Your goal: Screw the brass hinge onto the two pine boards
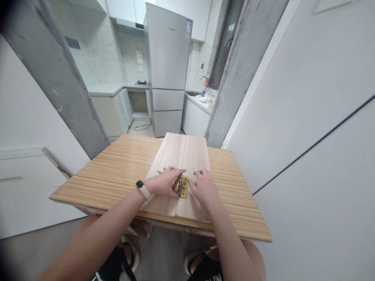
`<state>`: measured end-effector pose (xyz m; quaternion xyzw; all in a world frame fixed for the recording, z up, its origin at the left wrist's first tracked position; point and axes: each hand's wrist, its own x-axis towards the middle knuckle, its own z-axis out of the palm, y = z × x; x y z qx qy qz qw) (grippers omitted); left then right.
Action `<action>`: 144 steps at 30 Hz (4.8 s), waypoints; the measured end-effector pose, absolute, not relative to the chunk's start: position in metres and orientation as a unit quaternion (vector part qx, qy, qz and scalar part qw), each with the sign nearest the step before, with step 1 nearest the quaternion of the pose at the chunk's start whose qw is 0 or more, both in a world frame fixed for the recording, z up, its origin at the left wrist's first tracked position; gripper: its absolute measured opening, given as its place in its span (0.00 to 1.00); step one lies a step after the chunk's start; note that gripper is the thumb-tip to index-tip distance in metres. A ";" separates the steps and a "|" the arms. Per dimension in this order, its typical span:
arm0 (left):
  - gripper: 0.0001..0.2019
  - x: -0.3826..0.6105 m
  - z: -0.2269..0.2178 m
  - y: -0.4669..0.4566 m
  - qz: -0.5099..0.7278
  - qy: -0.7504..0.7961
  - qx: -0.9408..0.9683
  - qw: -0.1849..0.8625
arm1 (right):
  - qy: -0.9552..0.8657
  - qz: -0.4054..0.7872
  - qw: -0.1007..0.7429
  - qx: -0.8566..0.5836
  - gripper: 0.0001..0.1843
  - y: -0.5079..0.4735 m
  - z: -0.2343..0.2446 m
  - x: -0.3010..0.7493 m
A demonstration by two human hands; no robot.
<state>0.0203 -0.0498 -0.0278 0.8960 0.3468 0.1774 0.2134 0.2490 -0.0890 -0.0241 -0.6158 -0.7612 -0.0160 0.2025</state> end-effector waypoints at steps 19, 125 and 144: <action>0.57 0.013 -0.034 -0.083 0.321 0.357 0.842 0.246 | -0.578 0.296 0.391 -0.652 0.07 -0.117 -0.054 0.207; 0.03 -0.020 0.092 -0.104 0.374 0.163 0.883 0.231 | -0.900 -0.196 0.306 -0.239 0.12 -0.140 0.060 0.252; 0.06 0.001 0.039 -0.124 0.456 0.363 0.731 0.355 | -0.714 0.249 0.488 -0.435 0.06 -0.146 0.031 0.236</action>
